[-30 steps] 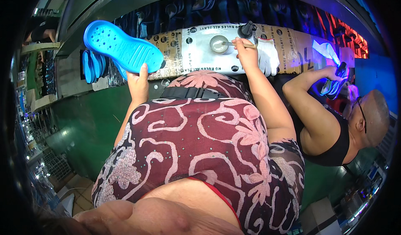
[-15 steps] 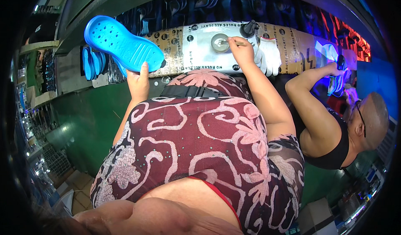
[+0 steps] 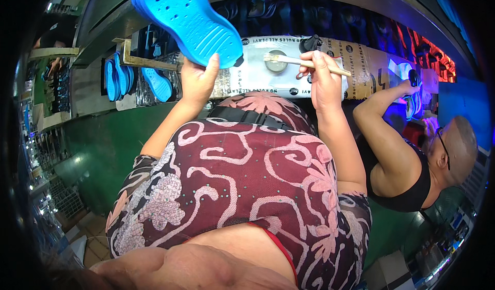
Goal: The person takes shoe soles, dips a brush into adhesive, and applies adhesive across the soles before setting them down.
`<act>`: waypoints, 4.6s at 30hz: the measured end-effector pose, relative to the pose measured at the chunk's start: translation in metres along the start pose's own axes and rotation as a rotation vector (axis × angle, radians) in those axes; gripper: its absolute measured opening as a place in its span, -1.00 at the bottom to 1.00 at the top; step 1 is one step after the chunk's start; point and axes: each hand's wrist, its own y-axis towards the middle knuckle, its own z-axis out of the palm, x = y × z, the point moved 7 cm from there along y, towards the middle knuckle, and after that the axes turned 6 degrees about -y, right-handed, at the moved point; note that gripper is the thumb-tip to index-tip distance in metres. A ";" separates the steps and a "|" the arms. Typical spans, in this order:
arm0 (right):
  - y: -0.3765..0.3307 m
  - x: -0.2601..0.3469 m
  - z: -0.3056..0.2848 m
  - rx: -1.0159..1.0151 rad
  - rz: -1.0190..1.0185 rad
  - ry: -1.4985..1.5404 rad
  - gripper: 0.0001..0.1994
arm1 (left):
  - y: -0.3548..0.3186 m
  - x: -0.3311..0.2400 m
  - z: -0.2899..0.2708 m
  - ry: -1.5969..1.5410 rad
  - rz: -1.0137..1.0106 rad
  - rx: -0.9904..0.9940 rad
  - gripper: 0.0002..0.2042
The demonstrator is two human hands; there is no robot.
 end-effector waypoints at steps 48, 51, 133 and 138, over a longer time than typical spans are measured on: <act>-0.020 0.066 0.092 0.275 -0.849 -0.894 -0.83 | -0.001 -0.015 0.015 0.139 0.443 0.099 -0.74; -0.021 0.064 0.086 0.310 -0.824 -0.884 -0.80 | -0.001 -0.020 0.016 0.127 0.503 0.120 -0.74; -0.019 -0.027 -0.047 -0.320 0.033 -0.149 -0.68 | -0.060 0.196 -0.238 0.012 -0.913 -0.410 -0.61; -0.005 -0.025 -0.002 -0.143 0.061 -0.141 -0.70 | -0.143 0.198 -0.329 -0.162 -0.943 -0.960 -0.26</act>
